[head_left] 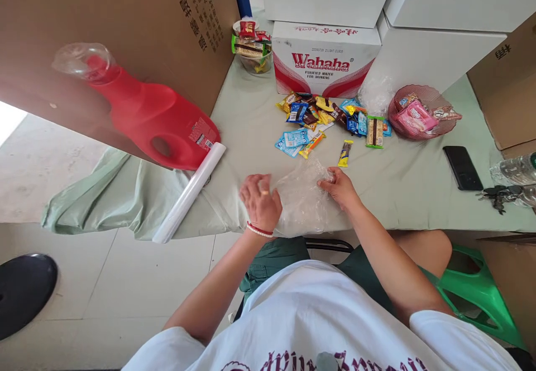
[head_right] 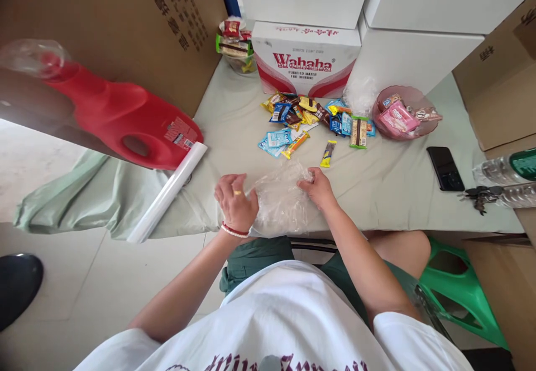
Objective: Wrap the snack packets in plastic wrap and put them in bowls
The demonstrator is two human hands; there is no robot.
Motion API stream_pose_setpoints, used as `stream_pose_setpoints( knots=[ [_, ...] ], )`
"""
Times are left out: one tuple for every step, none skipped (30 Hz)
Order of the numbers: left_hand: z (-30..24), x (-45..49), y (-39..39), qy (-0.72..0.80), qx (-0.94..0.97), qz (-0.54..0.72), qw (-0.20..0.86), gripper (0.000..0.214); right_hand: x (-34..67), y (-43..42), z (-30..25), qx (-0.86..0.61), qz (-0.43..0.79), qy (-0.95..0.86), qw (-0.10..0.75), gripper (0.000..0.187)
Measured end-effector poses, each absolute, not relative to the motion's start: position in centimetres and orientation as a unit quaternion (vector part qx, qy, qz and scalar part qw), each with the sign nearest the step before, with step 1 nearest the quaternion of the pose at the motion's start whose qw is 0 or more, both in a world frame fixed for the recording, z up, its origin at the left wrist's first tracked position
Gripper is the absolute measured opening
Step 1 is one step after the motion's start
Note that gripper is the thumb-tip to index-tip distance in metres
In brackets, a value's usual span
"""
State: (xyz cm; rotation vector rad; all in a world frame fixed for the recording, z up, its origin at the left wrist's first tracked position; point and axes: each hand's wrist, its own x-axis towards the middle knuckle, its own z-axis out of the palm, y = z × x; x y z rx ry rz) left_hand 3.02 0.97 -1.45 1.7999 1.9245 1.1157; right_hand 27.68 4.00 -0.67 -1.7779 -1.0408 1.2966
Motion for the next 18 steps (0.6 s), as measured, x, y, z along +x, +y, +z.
stream_pose_setpoints(
  knots=[
    [-1.4,3.2,0.9,0.606,0.708,0.352,0.090,0.033,27.6,4.2,-0.8,-0.687,0.490,-0.423,0.332,0.061],
    [-1.4,3.3,1.0,0.536,0.783,0.308,0.072,0.035,27.4,4.5,-0.8,-0.685,0.483,-0.442,0.319,0.061],
    [-1.4,3.5,1.2,0.470,0.841,0.260,0.070,0.039,27.3,4.6,-0.9,-0.682,0.480,-0.457,0.308,0.062],
    [-1.5,3.7,1.5,0.422,0.878,0.213,0.074,0.043,27.3,4.8,-0.9,-0.680,0.479,-0.467,0.300,0.064],
    [-1.6,3.8,1.9,0.403,0.895,0.171,0.080,0.046,27.5,4.9,-0.9,-0.678,0.480,-0.471,0.295,0.066],
    [-1.7,3.9,2.2,0.412,0.896,0.140,0.083,0.048,27.8,4.9,-0.8,-0.677,0.485,-0.469,0.295,0.067],
    [-1.9,3.8,2.5,0.437,0.887,0.119,0.087,0.050,28.3,5.0,-0.6,-0.676,0.492,-0.460,0.299,0.068],
    [-2.0,3.7,2.7,0.464,0.875,0.103,0.092,0.052,29.0,4.9,-0.4,-0.675,0.502,-0.446,0.306,0.070],
    [-2.1,3.5,2.8,0.485,0.864,0.090,0.098,0.054,29.8,4.8,-0.2,-0.673,0.514,-0.430,0.313,0.071],
    [-2.1,3.4,2.9,0.499,0.857,0.079,0.103,0.056,30.8,4.7,0.0,-0.671,0.527,-0.411,0.321,0.072],
    [-2.2,3.2,2.8,0.505,0.853,0.070,0.108,0.058,31.8,4.6,0.2,-0.670,0.537,-0.392,0.329,0.073],
    [-2.2,3.0,2.7,0.508,0.852,0.063,0.111,0.061,32.8,4.4,0.5,-0.671,0.544,-0.373,0.338,0.074],
    [-2.1,2.9,2.6,0.510,0.851,0.058,0.114,0.063,33.7,4.3,0.6,-0.674,0.545,-0.356,0.350,0.075],
    [-2.1,2.9,2.5,0.512,0.850,0.054,0.116,0.065,34.5,4.1,0.8,-0.677,0.542,-0.342,0.363,0.075],
    [-2.1,2.9,2.4,0.513,0.849,0.050,0.118,0.067,35.2,4.0,0.9,-0.681,0.534,-0.331,0.377,0.075],
    [-2.0,3.0,2.3,0.515,0.847,0.047,0.119,0.069,35.7,3.8,1.0,-0.683,0.525,-0.324,0.390,0.074],
    [-2.0,3.0,2.3,0.518,0.846,0.045,0.118,0.070,36.1,3.7,1.0,-0.684,0.517,-0.322,0.401,0.072],
    [-2.0,3.1,2.3,0.520,0.845,0.044,0.116,0.071,36.2,3.5,0.9,-0.683,0.511,-0.323,0.410,0.071]
  ],
)
